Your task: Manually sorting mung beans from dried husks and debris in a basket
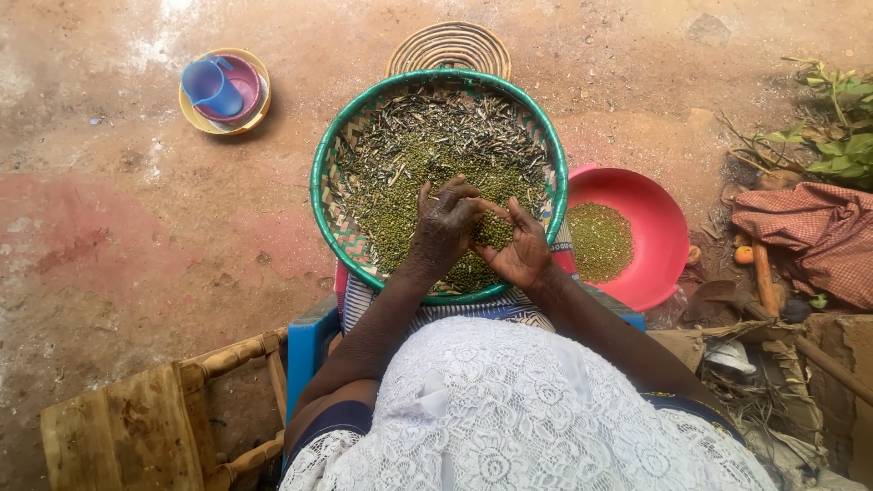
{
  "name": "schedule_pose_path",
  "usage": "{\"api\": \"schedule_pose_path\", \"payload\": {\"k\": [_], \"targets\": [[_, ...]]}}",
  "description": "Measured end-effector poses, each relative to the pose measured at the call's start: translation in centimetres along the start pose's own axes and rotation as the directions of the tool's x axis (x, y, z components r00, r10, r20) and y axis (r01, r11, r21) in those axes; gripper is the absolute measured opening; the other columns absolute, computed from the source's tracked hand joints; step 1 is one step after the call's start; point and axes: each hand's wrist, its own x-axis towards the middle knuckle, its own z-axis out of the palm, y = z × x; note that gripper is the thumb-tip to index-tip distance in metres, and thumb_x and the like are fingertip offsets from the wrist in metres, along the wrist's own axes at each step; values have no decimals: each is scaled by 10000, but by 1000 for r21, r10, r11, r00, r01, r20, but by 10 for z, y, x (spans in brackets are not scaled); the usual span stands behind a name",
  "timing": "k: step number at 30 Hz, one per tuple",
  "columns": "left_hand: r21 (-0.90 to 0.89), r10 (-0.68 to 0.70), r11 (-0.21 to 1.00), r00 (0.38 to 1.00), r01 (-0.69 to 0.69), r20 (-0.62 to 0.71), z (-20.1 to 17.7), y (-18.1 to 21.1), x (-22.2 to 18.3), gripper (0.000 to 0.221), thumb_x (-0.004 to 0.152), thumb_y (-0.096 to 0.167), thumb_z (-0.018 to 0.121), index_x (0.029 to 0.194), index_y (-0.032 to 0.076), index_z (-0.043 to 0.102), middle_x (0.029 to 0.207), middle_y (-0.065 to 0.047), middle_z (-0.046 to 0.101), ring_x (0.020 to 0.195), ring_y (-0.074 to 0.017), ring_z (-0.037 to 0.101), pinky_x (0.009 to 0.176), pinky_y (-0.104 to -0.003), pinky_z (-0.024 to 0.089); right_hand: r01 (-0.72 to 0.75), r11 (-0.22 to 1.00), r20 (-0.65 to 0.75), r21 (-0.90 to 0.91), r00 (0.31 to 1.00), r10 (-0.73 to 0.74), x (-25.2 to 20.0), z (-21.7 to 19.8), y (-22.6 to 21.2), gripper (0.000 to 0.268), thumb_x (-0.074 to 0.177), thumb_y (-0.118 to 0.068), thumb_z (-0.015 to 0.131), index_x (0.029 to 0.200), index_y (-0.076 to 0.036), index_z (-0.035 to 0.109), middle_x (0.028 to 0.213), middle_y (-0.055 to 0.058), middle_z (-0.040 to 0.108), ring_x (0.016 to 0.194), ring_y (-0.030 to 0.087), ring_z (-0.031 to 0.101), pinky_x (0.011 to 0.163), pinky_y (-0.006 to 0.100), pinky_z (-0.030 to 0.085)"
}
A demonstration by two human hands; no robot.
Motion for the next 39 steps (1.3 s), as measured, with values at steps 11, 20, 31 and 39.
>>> {"api": "schedule_pose_path", "payload": {"k": [11,20,31,39], "targets": [[316,231,919,971,-237,56,-20,17,10,250,856,98,803,1045,223,699,1243,-25,624,1393,-308,537,1100,-721,362,-6,998,39,63,999,4,-9,29,7,476,1110,-363,541,1324,43,670,1220,287,743,1138,387,728,1130,587,525],[268,216,940,976,-212,15,-11,13,11,209,903,102,766,1083,166,681,1243,-53,620,1386,-307,552,1145,-715,345,-5,1000,12,14,1000,5,-4,22,6,464,1112,-384,530,1267,15,709,1236,278,742,1169,404,721,1124,584,534],[-933,-650,86,729,349,213,-37,14,8,55,1060,45,595,1084,6,626,969,-158,750,747,-100,708,581,-194,584,64,998,48,-18,997,-63,5,27,6,666,1108,-422,482,1540,85,474,1577,311,476,1432,466,514,1242,601,403],[-633,-444,656,888,410,115,-30,9,-8,73,965,40,749,1009,98,755,963,-167,784,854,-284,790,602,-319,617,92,995,69,47,993,-95,11,12,-1,661,1110,-385,490,1590,62,409,1617,293,440,1460,473,483,1248,593,420]]}}
